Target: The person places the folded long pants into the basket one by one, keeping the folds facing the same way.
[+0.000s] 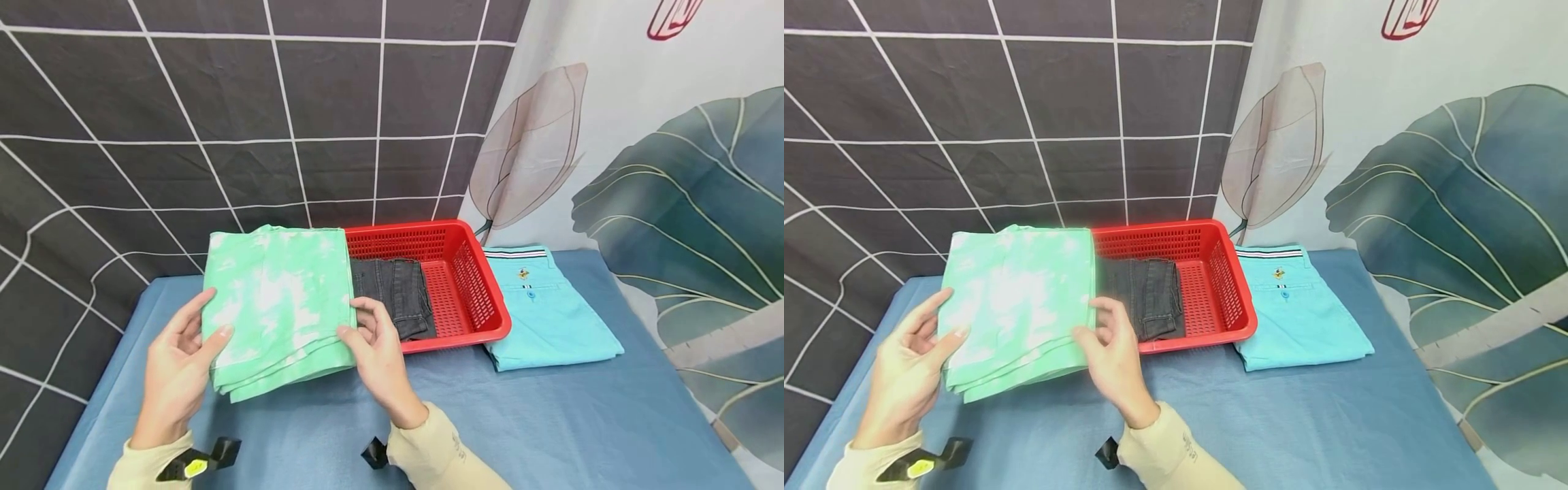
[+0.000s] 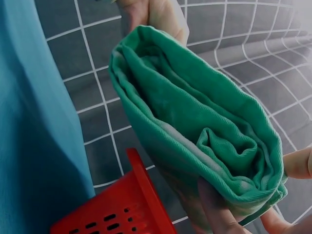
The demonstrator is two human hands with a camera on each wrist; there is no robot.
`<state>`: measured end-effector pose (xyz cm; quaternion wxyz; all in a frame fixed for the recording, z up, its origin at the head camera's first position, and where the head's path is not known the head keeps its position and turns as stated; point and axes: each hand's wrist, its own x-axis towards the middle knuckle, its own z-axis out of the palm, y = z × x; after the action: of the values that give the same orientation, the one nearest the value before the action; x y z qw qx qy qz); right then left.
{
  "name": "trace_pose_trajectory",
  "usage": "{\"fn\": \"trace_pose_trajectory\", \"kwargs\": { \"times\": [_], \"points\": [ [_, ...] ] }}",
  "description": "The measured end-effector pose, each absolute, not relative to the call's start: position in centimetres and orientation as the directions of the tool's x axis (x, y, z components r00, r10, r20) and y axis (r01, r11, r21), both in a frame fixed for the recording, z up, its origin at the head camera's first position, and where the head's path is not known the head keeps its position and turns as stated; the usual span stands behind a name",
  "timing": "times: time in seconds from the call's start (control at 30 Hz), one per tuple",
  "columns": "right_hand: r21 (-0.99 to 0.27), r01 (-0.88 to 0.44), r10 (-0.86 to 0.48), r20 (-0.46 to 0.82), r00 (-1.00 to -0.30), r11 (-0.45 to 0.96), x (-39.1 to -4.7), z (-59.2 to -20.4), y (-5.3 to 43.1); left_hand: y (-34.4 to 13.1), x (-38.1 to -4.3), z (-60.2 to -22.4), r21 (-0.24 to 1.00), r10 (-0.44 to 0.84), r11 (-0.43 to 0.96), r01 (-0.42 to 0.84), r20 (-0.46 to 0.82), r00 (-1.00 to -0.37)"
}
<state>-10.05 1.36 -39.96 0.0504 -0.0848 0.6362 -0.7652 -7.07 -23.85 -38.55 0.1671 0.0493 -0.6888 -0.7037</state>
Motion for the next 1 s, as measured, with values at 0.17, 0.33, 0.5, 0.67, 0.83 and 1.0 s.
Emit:
{"fn": "trace_pose_trajectory", "kwargs": {
  "times": [0.17, 0.33, 0.5, 0.67, 0.83, 1.0],
  "points": [
    [-0.988, -0.038, -0.174, 0.063, -0.983, -0.147, -10.4, -40.0, 1.8, -23.4, -7.4, -38.5, 0.989, -0.294, 0.015, 0.148, 0.146, -0.945],
    [-0.993, -0.056, -0.164, 0.072, -0.984, -0.1, -10.7, -39.9, 2.3, -22.9, -7.8, -38.4, 0.988, -0.287, 0.022, 0.151, 0.151, -0.946],
    [-0.996, -0.029, -0.159, 0.041, -0.986, -0.081, -11.1, -39.8, 2.6, -22.4, -8.0, -38.4, 0.987, -0.264, 0.018, 0.157, 0.156, -0.952],
    [-0.999, -0.023, -0.158, 0.03, -0.987, -0.045, -11.4, -39.8, 3.0, -22.0, -8.1, -38.5, 0.988, -0.252, 0.012, 0.151, 0.149, -0.956],
    [-0.999, -0.024, -0.164, 0.031, -0.986, -0.042, -11.6, -39.7, 3.3, -21.8, -8.2, -38.5, 0.989, -0.252, 0.008, 0.146, 0.143, -0.957],
    [-0.999, -0.005, -0.162, 0.01, -0.987, -0.036, -11.7, -39.4, 3.6, -21.5, -8.3, -38.4, 0.993, -0.251, 0.018, 0.113, 0.114, -0.961]
  ]
}}
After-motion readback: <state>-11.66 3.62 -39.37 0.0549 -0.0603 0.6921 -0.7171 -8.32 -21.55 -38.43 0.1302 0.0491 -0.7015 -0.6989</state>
